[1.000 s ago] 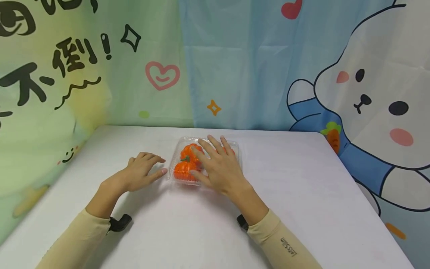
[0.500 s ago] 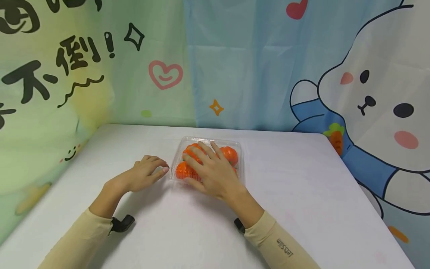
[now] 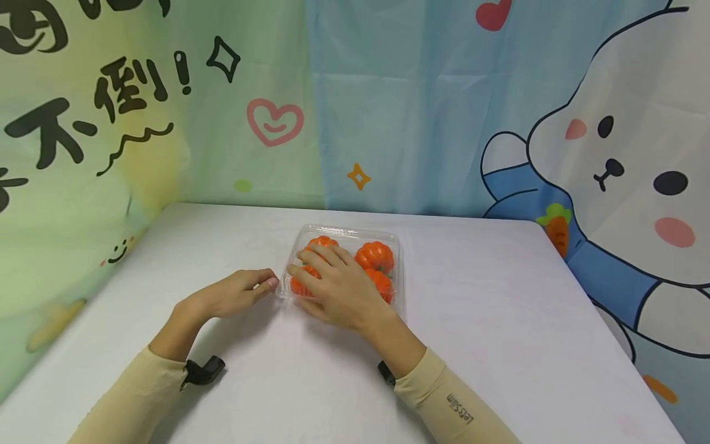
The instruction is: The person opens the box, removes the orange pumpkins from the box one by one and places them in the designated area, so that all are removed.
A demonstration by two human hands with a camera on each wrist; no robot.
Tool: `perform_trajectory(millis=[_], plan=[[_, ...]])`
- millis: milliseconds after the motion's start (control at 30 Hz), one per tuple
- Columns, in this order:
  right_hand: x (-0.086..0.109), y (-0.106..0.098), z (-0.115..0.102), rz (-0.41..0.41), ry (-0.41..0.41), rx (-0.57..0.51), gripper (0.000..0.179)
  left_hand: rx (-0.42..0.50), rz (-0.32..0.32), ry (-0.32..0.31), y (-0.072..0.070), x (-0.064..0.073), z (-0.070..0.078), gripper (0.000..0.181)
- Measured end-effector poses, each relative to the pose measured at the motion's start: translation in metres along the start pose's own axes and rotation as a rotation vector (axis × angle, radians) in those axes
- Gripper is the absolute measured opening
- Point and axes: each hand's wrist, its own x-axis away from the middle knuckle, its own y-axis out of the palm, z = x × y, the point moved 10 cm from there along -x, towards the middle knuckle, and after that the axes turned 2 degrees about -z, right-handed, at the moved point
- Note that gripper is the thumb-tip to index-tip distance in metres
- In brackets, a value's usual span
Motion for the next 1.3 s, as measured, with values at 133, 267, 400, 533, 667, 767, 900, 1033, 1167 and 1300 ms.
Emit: perform_trajectory(millis=[133,267,400,533,667,767,900,1033,1167,1300], plan=[[0.000,0.002,-0.006,-0.021,-0.034,0.012,0.049,0.013,-0.016,-0.023,0.001,0.001,-0.001,0.030],[0.001,0.002,-0.011,-0.010,-0.079,-0.013,0.043,0.031,-0.032,-0.022,0.002,0.001,0.000,0.029],[0.001,-0.004,-0.018,0.049,-0.154,-0.076,0.033,0.132,-0.061,0.027,0.004,0.000,0.001,0.028],[-0.001,-0.009,-0.027,0.116,-0.212,-0.110,0.027,0.294,-0.115,0.051,0.008,0.002,-0.003,0.027],[-0.002,-0.010,-0.031,0.112,-0.221,-0.114,0.024,0.385,-0.147,0.047,0.011,0.002,-0.005,0.028],[-0.002,-0.010,-0.031,0.086,-0.216,-0.112,0.022,0.410,-0.150,0.048,0.011,0.001,-0.005,0.028],[-0.003,-0.007,-0.033,0.056,-0.219,-0.109,0.020,0.414,-0.142,0.045,0.011,-0.001,-0.006,0.027],[-0.005,-0.001,-0.032,-0.004,-0.171,-0.124,0.021,0.401,-0.145,0.046,0.012,-0.004,-0.006,0.026],[-0.008,0.005,-0.030,-0.074,-0.101,-0.134,0.021,0.399,-0.147,0.043,0.014,-0.007,-0.007,0.027],[-0.010,0.010,-0.031,-0.126,-0.066,-0.135,0.013,0.430,-0.146,0.027,0.015,-0.007,-0.009,0.028]])
